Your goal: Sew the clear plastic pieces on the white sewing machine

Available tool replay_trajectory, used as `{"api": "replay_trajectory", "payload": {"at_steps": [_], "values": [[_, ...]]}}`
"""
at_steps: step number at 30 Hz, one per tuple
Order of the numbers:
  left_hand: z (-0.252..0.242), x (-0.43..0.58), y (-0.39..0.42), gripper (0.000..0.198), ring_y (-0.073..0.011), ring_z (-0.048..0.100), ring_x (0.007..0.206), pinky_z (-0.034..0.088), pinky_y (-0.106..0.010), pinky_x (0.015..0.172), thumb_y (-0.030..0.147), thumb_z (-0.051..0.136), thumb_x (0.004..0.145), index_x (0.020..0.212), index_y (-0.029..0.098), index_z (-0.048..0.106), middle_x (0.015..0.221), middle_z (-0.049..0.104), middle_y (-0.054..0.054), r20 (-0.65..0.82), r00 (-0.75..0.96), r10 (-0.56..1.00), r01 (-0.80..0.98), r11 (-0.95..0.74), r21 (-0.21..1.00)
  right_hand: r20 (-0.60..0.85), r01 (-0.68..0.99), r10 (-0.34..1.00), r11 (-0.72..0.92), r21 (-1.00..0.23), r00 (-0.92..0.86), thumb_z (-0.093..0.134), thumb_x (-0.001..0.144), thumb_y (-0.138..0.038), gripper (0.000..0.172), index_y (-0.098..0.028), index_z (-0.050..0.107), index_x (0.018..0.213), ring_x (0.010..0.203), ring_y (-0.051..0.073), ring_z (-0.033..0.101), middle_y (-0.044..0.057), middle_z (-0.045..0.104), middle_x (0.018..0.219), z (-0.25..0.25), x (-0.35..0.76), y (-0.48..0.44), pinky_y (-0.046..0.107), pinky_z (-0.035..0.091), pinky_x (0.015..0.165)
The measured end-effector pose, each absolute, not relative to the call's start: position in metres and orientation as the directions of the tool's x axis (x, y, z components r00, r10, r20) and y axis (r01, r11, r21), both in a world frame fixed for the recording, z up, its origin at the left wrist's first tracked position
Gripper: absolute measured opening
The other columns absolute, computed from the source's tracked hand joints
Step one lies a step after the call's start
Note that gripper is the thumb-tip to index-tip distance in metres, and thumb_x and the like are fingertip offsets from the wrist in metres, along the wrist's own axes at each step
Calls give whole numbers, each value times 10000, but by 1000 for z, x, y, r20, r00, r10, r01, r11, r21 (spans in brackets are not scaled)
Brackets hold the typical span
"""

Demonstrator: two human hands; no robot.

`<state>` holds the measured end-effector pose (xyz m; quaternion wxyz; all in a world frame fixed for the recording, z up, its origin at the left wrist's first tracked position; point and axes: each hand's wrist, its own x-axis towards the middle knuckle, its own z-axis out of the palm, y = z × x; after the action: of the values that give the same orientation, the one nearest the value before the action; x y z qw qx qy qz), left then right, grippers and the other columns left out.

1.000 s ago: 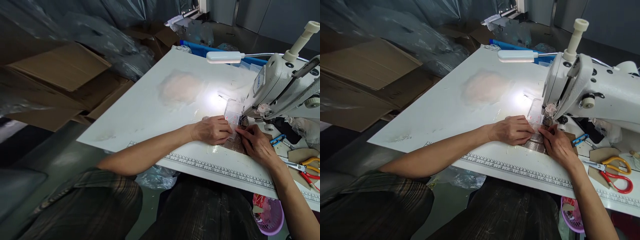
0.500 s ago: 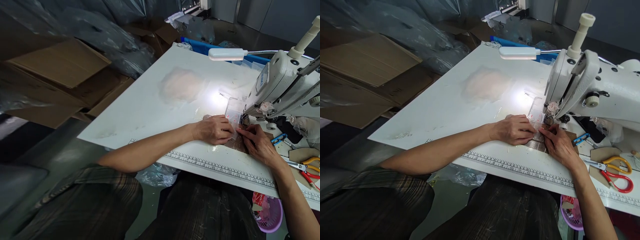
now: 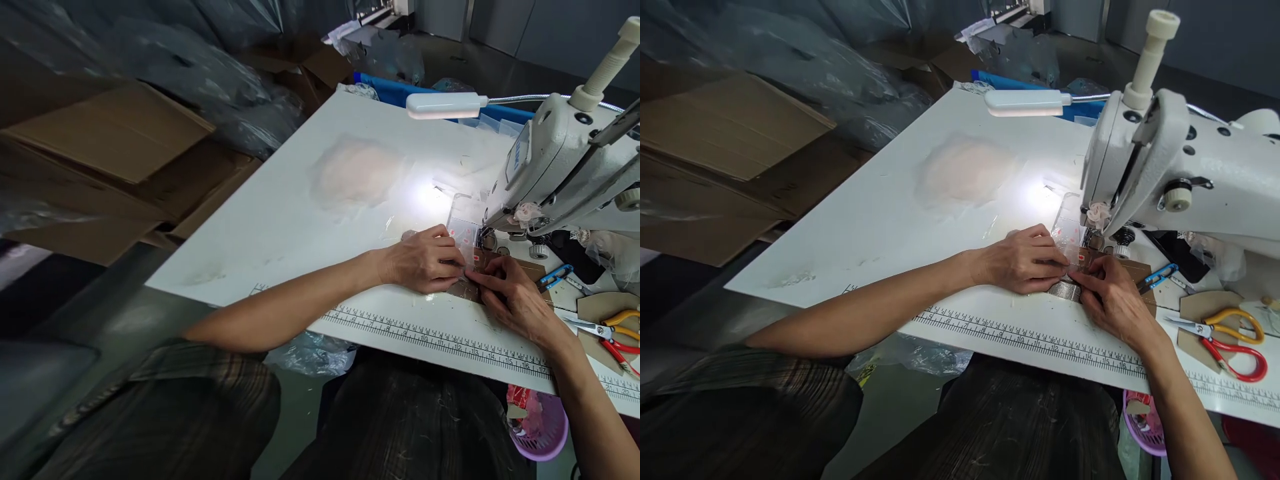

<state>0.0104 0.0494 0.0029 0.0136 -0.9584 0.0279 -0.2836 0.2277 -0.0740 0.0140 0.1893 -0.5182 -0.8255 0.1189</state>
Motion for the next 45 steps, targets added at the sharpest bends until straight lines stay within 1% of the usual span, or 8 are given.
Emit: {"api": "replay_trajectory", "payload": {"at_steps": [3,8,12,21,28,33,37,45], "values": [[5,9,53,193,-146,613,806,404,-329,769,341,564,934,944,212,707,1026,750,-32,538,843,-14,-32,-999,24,178,813,907,422,-401,-382,466,937,-217,383,-241,686,1250,975,219,580,116,555,1047,14,229,-73,406,566,839],[6,9,63,416,-184,602,845,397,-357,777,553,510,931,1056,197,685,1110,734,-69,494,867,62,27,-997,78,178,806,908,418,-418,-378,486,923,-208,370,-293,709,1206,956,215,589,104,554,1038,14,229,-73,414,575,837],[4,9,65,459,-206,594,858,418,-374,779,534,461,973,1125,151,662,1151,712,-114,470,880,61,38,-998,58,181,806,912,410,-427,-367,487,911,-185,373,-286,721,1184,958,220,596,110,558,1052,14,228,-73,417,580,832],[-2,7,65,446,-221,610,901,499,-368,830,472,460,995,1081,78,651,1040,691,-172,463,885,45,-9,-994,113,173,806,915,404,-433,-365,478,913,-195,365,-249,727,1175,957,227,601,121,552,1048,17,227,-73,427,577,835],[1,6,62,375,-221,607,946,495,-376,875,457,506,972,1117,138,638,1060,672,-144,335,933,132,83,-984,157,177,808,915,404,-428,-364,490,906,-184,372,-287,727,1173,944,218,593,106,561,1040,15,227,-73,422,578,827],[1,10,60,492,-218,574,857,464,-373,794,526,425,991,1214,123,595,1023,657,-134,372,920,120,108,-993,53,200,807,911,411,-424,-360,490,906,-182,374,-288,727,1176,934,215,589,103,559,1013,13,226,-73,411,575,824],[0,15,56,420,-194,549,807,409,-350,752,450,365,1024,1167,151,624,981,648,-100,404,902,153,179,-983,-29,205,807,912,411,-424,-356,487,911,-189,373,-286,723,1182,938,217,584,101,564,1008,12,226,-73,413,569,823],[9,23,55,361,-213,554,855,364,-369,759,387,425,998,1074,143,681,1224,664,-106,342,935,93,151,-978,-147,218,804,911,411,-430,-350,472,911,-184,374,-268,729,1169,945,224,587,110,565,1007,12,225,-74,420,570,830]]}}
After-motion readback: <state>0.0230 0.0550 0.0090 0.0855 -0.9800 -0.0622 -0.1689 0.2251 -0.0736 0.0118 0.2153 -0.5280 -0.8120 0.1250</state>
